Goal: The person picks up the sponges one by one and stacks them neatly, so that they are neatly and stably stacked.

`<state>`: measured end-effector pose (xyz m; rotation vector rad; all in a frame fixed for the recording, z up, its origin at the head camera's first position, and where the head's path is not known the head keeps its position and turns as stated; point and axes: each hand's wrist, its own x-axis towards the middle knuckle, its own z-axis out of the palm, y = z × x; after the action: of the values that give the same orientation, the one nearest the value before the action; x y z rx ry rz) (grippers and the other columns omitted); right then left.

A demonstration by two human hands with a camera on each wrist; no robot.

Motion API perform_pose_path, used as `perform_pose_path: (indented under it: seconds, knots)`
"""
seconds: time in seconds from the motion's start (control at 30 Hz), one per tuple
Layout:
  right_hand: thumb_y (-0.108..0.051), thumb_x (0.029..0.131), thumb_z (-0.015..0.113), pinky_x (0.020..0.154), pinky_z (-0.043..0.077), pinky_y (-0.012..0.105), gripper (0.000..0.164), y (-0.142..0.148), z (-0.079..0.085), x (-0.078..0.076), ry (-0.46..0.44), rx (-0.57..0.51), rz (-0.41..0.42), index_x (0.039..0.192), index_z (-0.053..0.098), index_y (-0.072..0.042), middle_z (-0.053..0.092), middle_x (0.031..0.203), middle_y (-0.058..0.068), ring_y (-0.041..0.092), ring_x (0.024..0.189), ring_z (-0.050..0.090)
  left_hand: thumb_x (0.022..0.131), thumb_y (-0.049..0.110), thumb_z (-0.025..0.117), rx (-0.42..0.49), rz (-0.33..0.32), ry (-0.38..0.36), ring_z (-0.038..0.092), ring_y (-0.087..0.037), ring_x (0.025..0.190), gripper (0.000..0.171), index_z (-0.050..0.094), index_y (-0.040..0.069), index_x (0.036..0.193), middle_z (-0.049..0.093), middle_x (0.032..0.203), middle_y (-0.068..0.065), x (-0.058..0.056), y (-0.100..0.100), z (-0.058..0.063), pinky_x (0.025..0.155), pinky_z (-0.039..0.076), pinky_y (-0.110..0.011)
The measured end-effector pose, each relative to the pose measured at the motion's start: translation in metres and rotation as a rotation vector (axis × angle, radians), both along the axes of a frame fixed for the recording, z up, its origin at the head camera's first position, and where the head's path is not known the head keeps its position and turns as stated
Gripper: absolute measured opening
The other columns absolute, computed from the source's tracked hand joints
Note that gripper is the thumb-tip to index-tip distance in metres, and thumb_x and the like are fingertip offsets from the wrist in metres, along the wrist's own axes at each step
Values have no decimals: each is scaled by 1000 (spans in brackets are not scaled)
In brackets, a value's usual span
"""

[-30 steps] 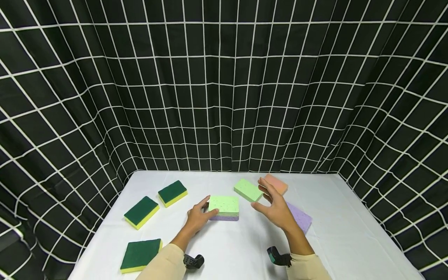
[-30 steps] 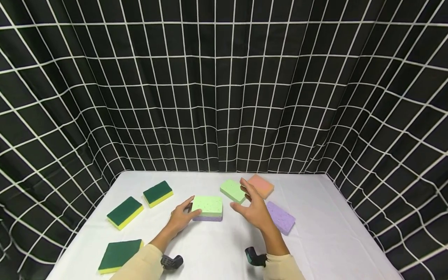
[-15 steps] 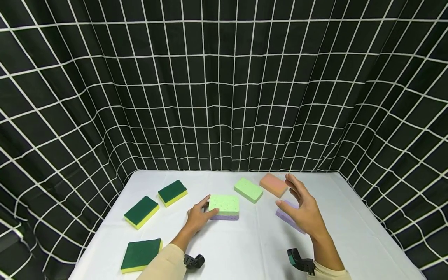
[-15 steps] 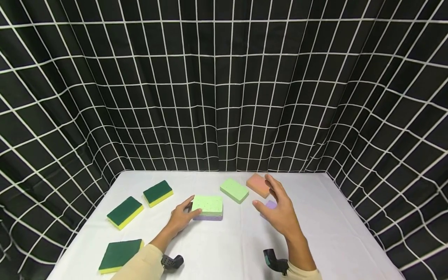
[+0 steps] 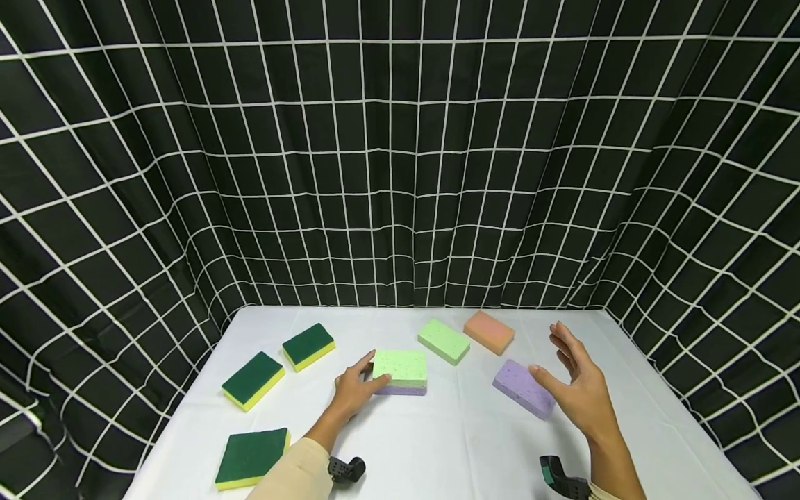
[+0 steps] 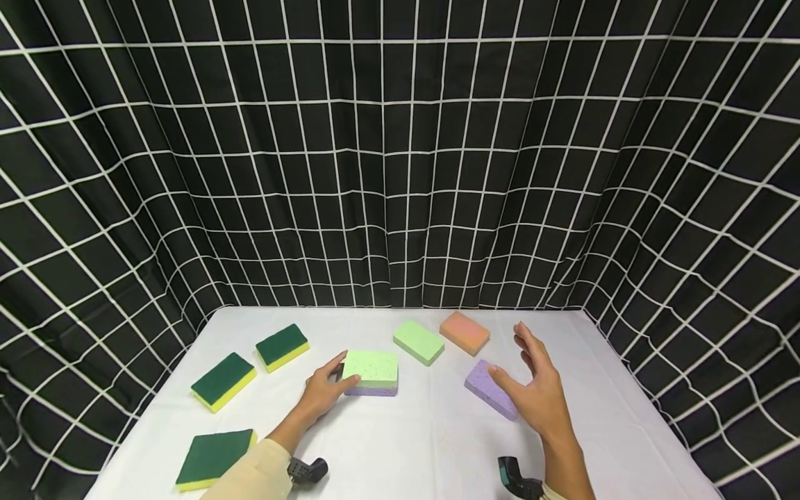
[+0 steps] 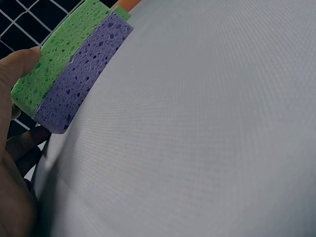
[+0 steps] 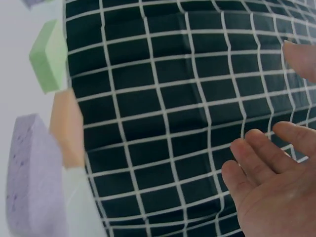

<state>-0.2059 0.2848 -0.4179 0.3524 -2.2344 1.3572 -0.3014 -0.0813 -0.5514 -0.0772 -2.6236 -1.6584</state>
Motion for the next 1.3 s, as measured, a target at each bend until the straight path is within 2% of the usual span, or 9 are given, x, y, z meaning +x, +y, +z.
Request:
perform_pose_path:
  seconds: [0.13, 0.3, 0.47, 0.57, 0.67, 0.83, 0.9, 1.1, 1.3]
  knots:
    - [0, 82, 75, 101, 29, 13, 86, 10, -13, -2, -64, -15, -61, 152, 25, -6, 36, 147, 20, 24, 134, 36, 79, 48, 76, 1, -2, 5, 28, -46, 133, 77, 48, 17, 144, 60, 129, -4, 0, 1, 0, 104, 13, -66]
    - [-6, 84, 75, 98, 29, 10, 87, 22, -34, -5, -150, -38, -94, 153, 22, -5, 34, 148, 21, 35, 133, 34, 78, 48, 77, 3, 4, 2, 27, -47, 133, 78, 49, 17, 144, 60, 129, -5, 0, 1, 1, 104, 13, -67]
    - [-9, 86, 74, 96, 30, 9, 85, 28, -55, -7, -196, -56, -112, 152, 22, -2, 36, 146, 22, 39, 130, 35, 78, 47, 77, 6, 2, 10, 27, -47, 133, 77, 49, 17, 143, 61, 127, -4, 1, 0, 0, 104, 13, -67]
    - [-13, 87, 73, 93, 31, 8, 83, 29, -64, -8, -221, -63, -134, 152, 23, 0, 38, 145, 22, 39, 129, 37, 79, 47, 76, 5, -6, 28, 30, -43, 133, 77, 49, 15, 143, 62, 125, -3, 0, 0, 0, 105, 13, -65]
    - [-18, 87, 73, 93, 33, 17, 82, 31, -71, -9, -256, -63, -164, 151, 24, 1, 39, 144, 23, 40, 128, 36, 80, 47, 75, 3, -15, 43, 33, -39, 133, 77, 49, 14, 143, 63, 124, -3, 0, 0, -1, 106, 14, -63]
    - [-22, 88, 72, 97, 31, 46, 84, 34, -84, -10, -325, -54, -178, 151, 22, 3, 36, 146, 26, 44, 130, 31, 80, 47, 75, 1, -16, 35, 31, -42, 133, 76, 48, 15, 144, 62, 125, -4, 0, 1, -2, 105, 13, -65]
    - [-22, 88, 72, 98, 30, 53, 86, 35, -89, -9, -355, -59, -171, 151, 20, 4, 33, 147, 27, 45, 131, 28, 80, 48, 75, 1, -15, 27, 30, -43, 133, 77, 48, 15, 144, 62, 126, -4, 1, 1, -3, 105, 13, -65]
    - [-22, 88, 73, 102, 27, 60, 91, 37, -95, -8, -467, -72, -153, 152, 13, 3, 26, 150, 29, 49, 133, 23, 80, 47, 75, 1, -12, 23, 29, -43, 133, 76, 48, 15, 144, 61, 126, -4, 1, 1, -3, 105, 13, -65]
    - [-24, 87, 74, 105, 25, 59, 97, 37, -99, -11, -573, -36, -151, 151, 7, 5, 20, 150, 32, 52, 134, 23, 80, 46, 75, 5, -16, 35, 31, -42, 132, 76, 48, 14, 144, 62, 124, -4, 0, 0, -2, 105, 13, -64]
